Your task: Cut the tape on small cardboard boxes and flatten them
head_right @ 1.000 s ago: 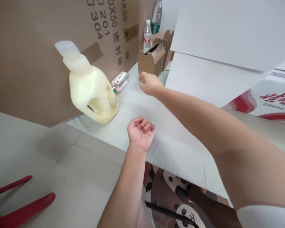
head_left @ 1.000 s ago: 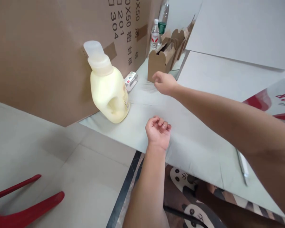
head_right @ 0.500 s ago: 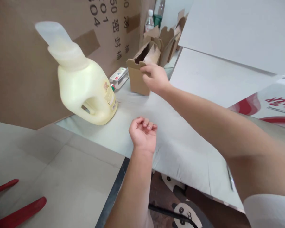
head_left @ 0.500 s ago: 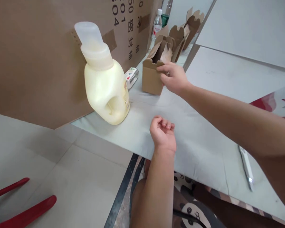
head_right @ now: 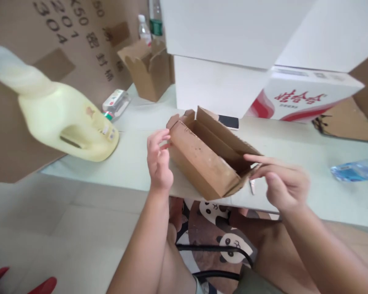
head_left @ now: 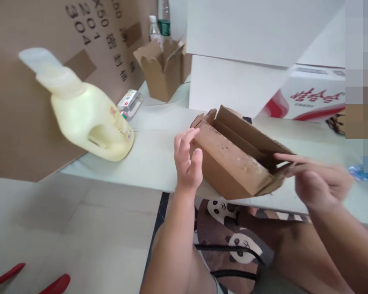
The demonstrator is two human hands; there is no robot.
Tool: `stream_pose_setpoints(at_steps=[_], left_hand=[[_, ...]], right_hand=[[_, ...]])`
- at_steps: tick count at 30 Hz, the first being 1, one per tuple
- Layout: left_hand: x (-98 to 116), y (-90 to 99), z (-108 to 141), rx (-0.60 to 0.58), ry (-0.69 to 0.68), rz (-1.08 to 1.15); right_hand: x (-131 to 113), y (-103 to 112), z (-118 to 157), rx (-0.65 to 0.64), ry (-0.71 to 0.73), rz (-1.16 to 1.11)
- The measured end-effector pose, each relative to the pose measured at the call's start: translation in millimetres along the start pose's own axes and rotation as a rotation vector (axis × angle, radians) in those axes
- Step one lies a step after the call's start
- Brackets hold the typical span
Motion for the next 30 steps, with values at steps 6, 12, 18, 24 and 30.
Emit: stream_pose_setpoints(at_steps=[6,12,18,24,30], left_hand=[[-6.3,-31.4,-9.3,-0.049,-0.114,-0.424],[-18.1,-34.1,-13.1,-0.032,-0.075,-0.449],[-8.7,-33.1,-18.0,0.173,-0.062,-0.157],[-6.4,-38.8,-11.5,0.147,0.021,-0.02],[-16.9,-36.6,-5.1,-0.04,-0.068,-0.379]], right_hand=[[1.0,-4.8,7.4,0.168,0.216,-0.236],[11.1,10.6,14.7,0.156,0.201,-0.268],[17.4,15.4,19.6,0.099,0.222,-0.226],[28.2,-6.0,22.7,0.046,0.096,-0.09],[37.9,-21.9,31.3,0.228,0.056,-0.027]])
Point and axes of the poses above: each hand's wrist, its own z-axis away from the middle knuckle, its own y-axis out of the back of the hand, x = y × z, the point moved 3 cm from there along -z, towards the middle knuckle, and after that the axes turned 3 degrees about z, right-handed, at the moved point
